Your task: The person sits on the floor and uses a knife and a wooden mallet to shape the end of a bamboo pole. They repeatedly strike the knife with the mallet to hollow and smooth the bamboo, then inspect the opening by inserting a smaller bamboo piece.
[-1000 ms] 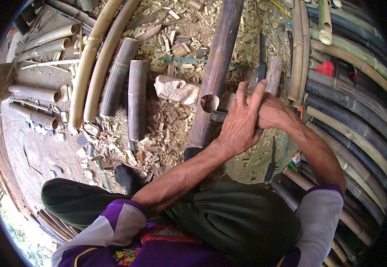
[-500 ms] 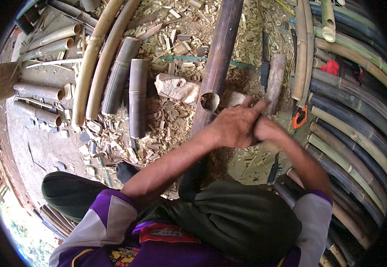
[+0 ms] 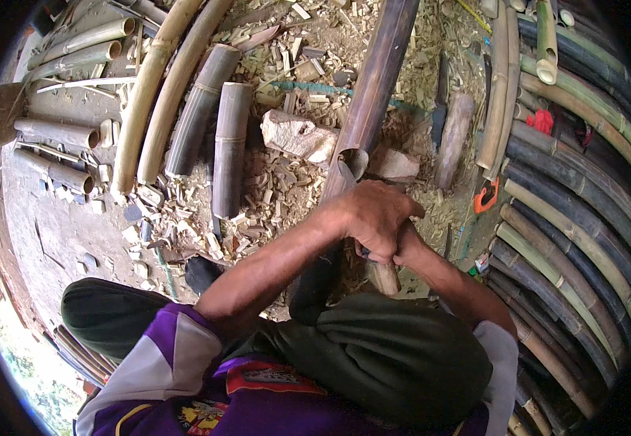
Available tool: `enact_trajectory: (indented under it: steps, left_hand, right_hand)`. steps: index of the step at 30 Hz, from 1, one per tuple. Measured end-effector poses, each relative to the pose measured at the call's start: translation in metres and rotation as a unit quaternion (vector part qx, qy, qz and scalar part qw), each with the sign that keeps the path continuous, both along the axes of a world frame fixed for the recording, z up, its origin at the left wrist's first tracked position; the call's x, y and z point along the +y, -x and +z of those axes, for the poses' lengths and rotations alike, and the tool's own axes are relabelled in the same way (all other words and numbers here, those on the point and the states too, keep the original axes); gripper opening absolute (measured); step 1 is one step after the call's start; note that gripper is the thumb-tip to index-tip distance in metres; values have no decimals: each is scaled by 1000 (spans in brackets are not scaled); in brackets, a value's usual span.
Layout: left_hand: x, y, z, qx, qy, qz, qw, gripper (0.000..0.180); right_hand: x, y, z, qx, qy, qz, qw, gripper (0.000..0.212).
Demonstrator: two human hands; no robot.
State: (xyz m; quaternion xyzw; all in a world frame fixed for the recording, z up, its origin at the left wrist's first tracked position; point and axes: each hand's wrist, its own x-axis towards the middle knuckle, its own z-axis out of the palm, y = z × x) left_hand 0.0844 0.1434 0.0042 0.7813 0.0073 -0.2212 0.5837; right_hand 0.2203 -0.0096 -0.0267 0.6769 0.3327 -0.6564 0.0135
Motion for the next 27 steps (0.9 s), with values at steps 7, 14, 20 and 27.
enact_trajectory:
  steps: [7,14,20,27]
  left_hand:
    - [-54,10,-9,-114,17,427,897,90]
    - [-3,9,-12,-55,28,45,997,92]
    - [-62,21,-24,-173,12,418,892,94]
    - [-18,37,-23,-125,-9,128,984,84]
  right_hand:
    - [31,-32,6,-87,-80,110,987,67]
    - [-48,-7,-58,20,-10,-200,980,79]
    - [33,-12,16,-96,-61,158,981,75]
    - [-20,32,-15,-21,-125,-121,985,64]
